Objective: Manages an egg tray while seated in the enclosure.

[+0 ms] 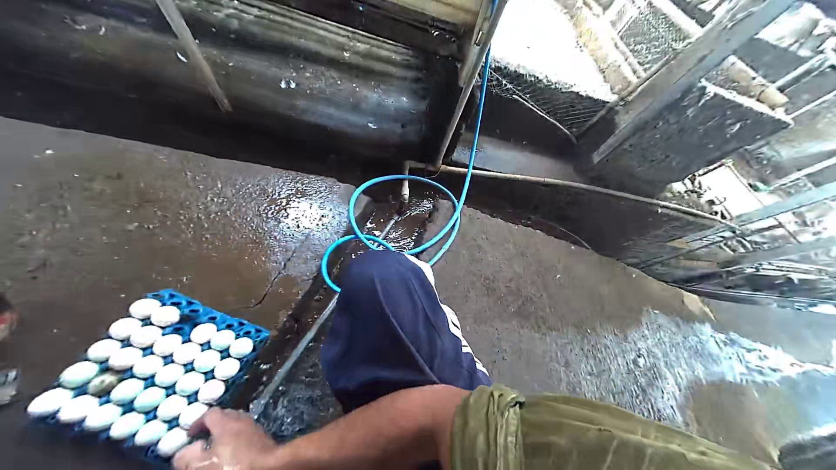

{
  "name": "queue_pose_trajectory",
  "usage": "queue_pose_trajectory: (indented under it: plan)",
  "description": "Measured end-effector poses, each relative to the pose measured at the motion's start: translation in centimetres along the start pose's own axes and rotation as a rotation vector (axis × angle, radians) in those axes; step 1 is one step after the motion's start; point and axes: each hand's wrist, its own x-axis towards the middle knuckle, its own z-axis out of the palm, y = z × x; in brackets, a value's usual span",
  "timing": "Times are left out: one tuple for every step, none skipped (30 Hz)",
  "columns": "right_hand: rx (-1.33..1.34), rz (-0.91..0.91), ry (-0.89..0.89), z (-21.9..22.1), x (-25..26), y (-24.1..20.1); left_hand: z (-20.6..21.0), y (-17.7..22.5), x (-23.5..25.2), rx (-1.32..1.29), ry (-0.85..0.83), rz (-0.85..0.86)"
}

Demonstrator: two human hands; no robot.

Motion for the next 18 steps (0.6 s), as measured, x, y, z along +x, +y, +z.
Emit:
queue_pose_trajectory:
  plan:
    - [0.001, -0.003, 0.018, -0.3, 0.3, 0.2, -0.5, -0.6, 0.3, 0.044, 0.013, -0.034]
    - [0.023, 0.055, 0.035, -0.8, 0.7, -0.2, -0.6, -1.5, 1.1, 0.093, 0.043, -0.063]
    - [0.035, 0.159, 0.025, -1.4, 1.1, -0.8, -0.4, -1.9, 1.6, 0.081, 0.024, -0.07]
    - [0.045, 0.238, -0.003, -1.7, 1.2, -1.2, -0.3, -2.2, 1.8, 0.078, 0.025, -0.069]
    - [0.051, 0.266, -0.024, -1.5, 0.8, -1.3, -0.4, -2.4, 1.9, 0.096, 0.063, -0.068]
    - [0.048, 0.244, -0.044, -1.1, 0.3, -1.1, -0.8, -2.5, 2.0, 0.079, 0.084, -0.072]
    - [0.031, 0.193, -0.068, -0.7, -0.1, -1.0, -1.0, -2.5, 2.2, 0.025, 0.099, -0.064]
    - [-0.007, 0.131, -0.082, -0.5, -0.3, -0.9, -1.1, -2.4, 2.2, -0.016, 0.109, -0.048]
    - [-0.036, 0.077, -0.076, -0.4, -0.1, -0.8, -0.9, -2.1, 2.1, -0.018, 0.117, -0.045]
    - [-0.043, 0.07, -0.055, -0.6, 0.5, -0.8, -0.5, -2.0, 2.0, 0.027, 0.142, -0.057]
    - [-0.037, 0.11, -0.031, -0.8, 1.2, -0.6, 0.0, -2.3, 2.1, 0.084, 0.189, -0.06]
    - [-0.038, 0.161, -0.022, -0.9, 1.3, -0.6, 0.2, -2.7, 2.3, 0.102, 0.208, -0.054]
    - [-0.07, 0.153, -0.034, -0.7, 0.9, -0.7, -0.2, -2.7, 2.3, 0.057, 0.161, -0.043]
    - [-0.108, 0.097, -0.053, -0.4, 0.4, -0.7, -0.5, -2.8, 2.6, 0.029, 0.137, -0.007]
    - [-0.134, 0.042, -0.075, -0.3, -0.1, -0.6, -0.7, -2.8, 2.5, 0.019, 0.132, -0.009]
    - [-0.13, 0.026, -0.075, -0.4, 0.2, -0.3, -0.7, -2.5, 2.0, 0.031, 0.139, -0.047]
    - [-0.093, 0.073, -0.072, -0.7, 1.2, 0.0, -0.4, -2.1, 1.8, 0.028, 0.164, -0.086]
    - [-0.038, 0.153, -0.083, -1.0, 2.6, 0.5, -0.2, -1.8, 1.9, -0.022, 0.131, -0.102]
